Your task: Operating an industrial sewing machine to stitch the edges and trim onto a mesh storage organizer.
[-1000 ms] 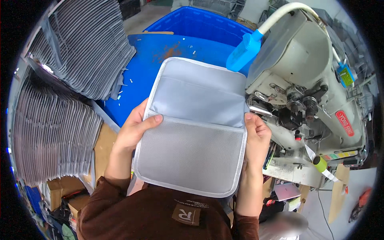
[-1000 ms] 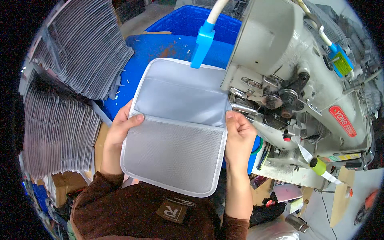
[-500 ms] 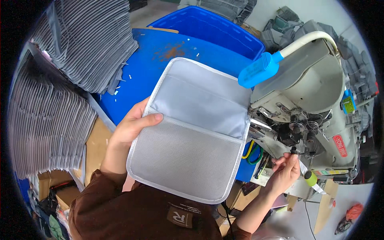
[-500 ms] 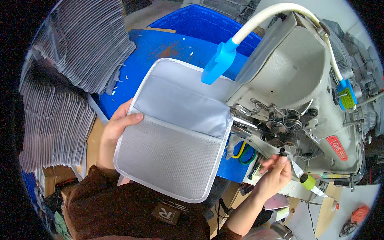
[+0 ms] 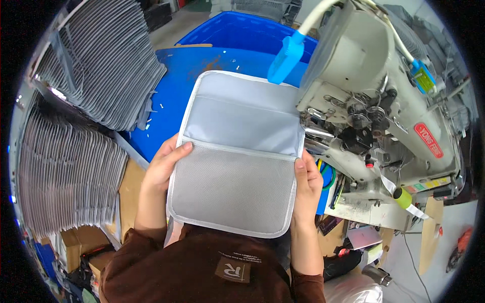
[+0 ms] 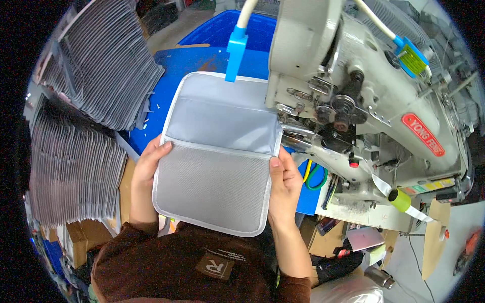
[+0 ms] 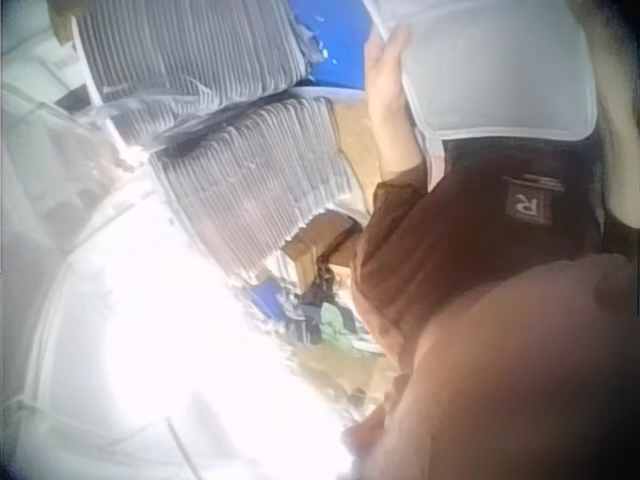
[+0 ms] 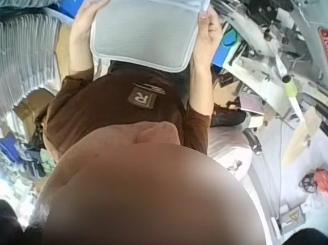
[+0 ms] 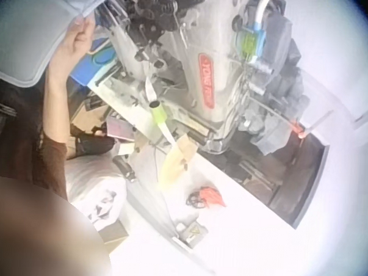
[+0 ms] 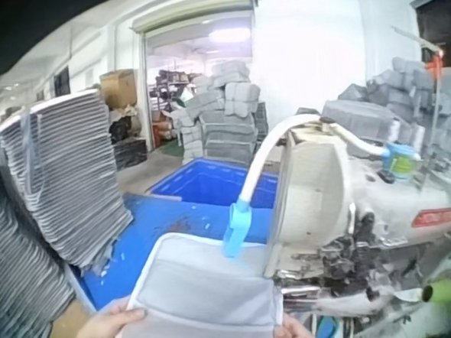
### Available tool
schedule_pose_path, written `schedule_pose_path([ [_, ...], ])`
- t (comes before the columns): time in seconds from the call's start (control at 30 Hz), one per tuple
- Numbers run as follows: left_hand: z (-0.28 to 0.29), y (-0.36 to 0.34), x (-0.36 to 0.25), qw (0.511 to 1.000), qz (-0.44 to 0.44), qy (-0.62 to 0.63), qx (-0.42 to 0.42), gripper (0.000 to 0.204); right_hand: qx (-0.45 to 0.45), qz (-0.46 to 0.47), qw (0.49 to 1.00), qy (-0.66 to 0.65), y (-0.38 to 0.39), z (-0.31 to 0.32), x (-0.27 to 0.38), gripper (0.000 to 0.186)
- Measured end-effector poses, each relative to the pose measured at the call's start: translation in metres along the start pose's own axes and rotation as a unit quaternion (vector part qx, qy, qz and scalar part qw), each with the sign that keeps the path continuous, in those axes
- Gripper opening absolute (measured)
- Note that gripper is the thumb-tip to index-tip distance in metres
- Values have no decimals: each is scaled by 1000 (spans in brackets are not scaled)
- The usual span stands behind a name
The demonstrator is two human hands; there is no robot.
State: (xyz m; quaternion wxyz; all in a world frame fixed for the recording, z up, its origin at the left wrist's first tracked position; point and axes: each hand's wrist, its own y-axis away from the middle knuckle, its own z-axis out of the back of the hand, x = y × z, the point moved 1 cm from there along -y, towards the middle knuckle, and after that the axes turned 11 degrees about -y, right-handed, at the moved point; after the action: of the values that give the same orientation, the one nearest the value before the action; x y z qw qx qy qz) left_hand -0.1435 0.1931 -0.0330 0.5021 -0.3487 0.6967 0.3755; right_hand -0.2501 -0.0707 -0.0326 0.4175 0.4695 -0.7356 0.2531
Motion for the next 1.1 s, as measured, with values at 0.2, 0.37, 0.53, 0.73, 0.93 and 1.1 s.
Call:
schedule_pose_path([
  [0.2, -3, 7, -7, 999, -25, 36, -22, 44, -4, -12, 1000, -28, 0, -3, -1, 39],
  [0.37, -8, 8, -13, 998, -49, 20, -12, 43, 0, -23, 999, -42, -1, -2, 0, 40],
  [0.53, -14, -7, -20, 998, -51, 22, -16, 42, -9, -20, 999, -35, -11, 0, 4, 33],
  [0.73, 7, -40, -20, 981, 13, -114, -156, 34, -14, 15, 1000, 18, -24, 5, -2, 31],
  [0.93, -12, -68, -37, 995, 44, 41, -84, 37, 20, 17, 1000, 10, -30, 3, -1, 23],
  [1.1, -13, -87, -31, 994, 66, 5, -84, 38, -17, 10, 995, 98, -10, 38, -20, 23],
])
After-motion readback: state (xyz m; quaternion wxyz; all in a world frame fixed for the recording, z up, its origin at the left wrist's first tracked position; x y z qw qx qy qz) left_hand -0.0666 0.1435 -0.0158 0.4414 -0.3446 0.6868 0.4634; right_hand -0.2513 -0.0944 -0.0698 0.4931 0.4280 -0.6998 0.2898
